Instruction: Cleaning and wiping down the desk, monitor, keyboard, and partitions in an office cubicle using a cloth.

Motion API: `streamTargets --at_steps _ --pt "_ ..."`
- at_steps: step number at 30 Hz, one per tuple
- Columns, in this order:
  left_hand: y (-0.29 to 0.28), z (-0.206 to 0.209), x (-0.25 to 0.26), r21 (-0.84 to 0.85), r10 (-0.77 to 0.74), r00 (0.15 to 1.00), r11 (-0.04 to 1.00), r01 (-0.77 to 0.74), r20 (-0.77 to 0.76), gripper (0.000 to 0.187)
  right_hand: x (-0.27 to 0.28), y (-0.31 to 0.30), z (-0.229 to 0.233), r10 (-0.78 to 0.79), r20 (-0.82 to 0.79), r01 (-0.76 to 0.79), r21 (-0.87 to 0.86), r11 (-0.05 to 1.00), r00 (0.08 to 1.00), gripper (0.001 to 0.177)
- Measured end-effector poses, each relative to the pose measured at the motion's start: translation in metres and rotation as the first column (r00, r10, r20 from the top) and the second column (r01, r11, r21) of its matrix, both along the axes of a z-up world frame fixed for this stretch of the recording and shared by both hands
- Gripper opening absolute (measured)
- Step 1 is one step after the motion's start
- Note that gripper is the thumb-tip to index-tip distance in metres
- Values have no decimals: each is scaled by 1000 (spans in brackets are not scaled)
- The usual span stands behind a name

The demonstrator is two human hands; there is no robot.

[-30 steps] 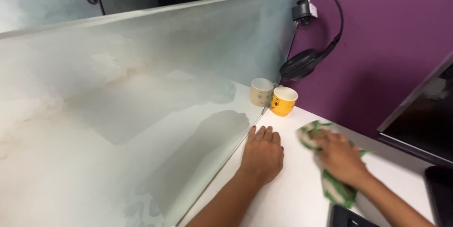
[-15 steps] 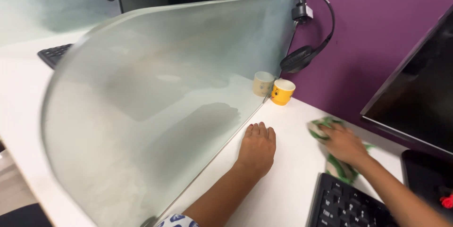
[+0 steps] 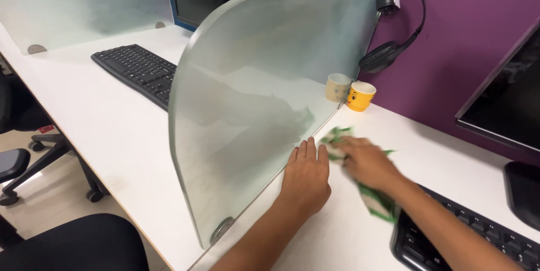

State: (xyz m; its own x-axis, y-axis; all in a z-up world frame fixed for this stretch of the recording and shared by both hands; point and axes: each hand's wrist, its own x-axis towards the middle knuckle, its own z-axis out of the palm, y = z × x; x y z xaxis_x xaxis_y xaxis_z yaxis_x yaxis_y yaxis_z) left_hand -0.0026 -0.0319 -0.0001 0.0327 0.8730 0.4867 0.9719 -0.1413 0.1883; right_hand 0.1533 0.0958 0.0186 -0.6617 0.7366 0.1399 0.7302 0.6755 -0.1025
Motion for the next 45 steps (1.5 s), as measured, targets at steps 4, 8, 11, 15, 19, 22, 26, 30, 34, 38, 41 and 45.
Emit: streamTargets --at_steps 4,8,11,15,19,22,26,30,34,38,41,45 --pt "0 -17 -2 43 -12 998 999 10 61 69 -3 5 9 -362 67 367 -120 922 930 58" --pt "1 -8 -8 55 -125 958 992 115 260 59 -17 -32 3 -180 6 180 38 983 984 51" --pt "2 4 -13 95 -145 943 988 122 299 61 -27 -91 16 -71 -105 74 25 997 992 40" --pt "-10 23 -16 28 -187 925 982 188 330 56 -24 -138 22 74 -68 -83 -142 986 995 30" --pt "-22 34 -8 -48 -243 901 959 278 359 50 -15 -138 21 156 -64 -162 -108 981 986 29" --pt "-30 38 -2 -27 -315 867 935 353 387 48 -11 -128 18 -98 -113 70 -230 971 989 28" --pt "-26 27 -3 56 -373 836 921 384 403 48 -11 -139 17 90 -161 -73 108 991 983 31" --pt "-24 28 -5 128 -394 859 919 373 327 50 -6 -188 23 95 0 -95 -39 995 995 40" --pt "-44 43 6 -7 -353 853 923 385 384 49 21 -230 15 255 -36 -255 3 967 966 51" --pt "-38 24 25 -8 -406 853 902 433 327 44 44 -231 16 292 -47 -291 18 956 955 51" --pt "-35 19 34 21 -421 843 898 440 334 40 49 -227 21 252 -91 -252 3 968 964 51" --pt "-47 31 45 -8 -288 859 947 322 422 40 45 -217 12 156 -104 -149 70 986 982 39"
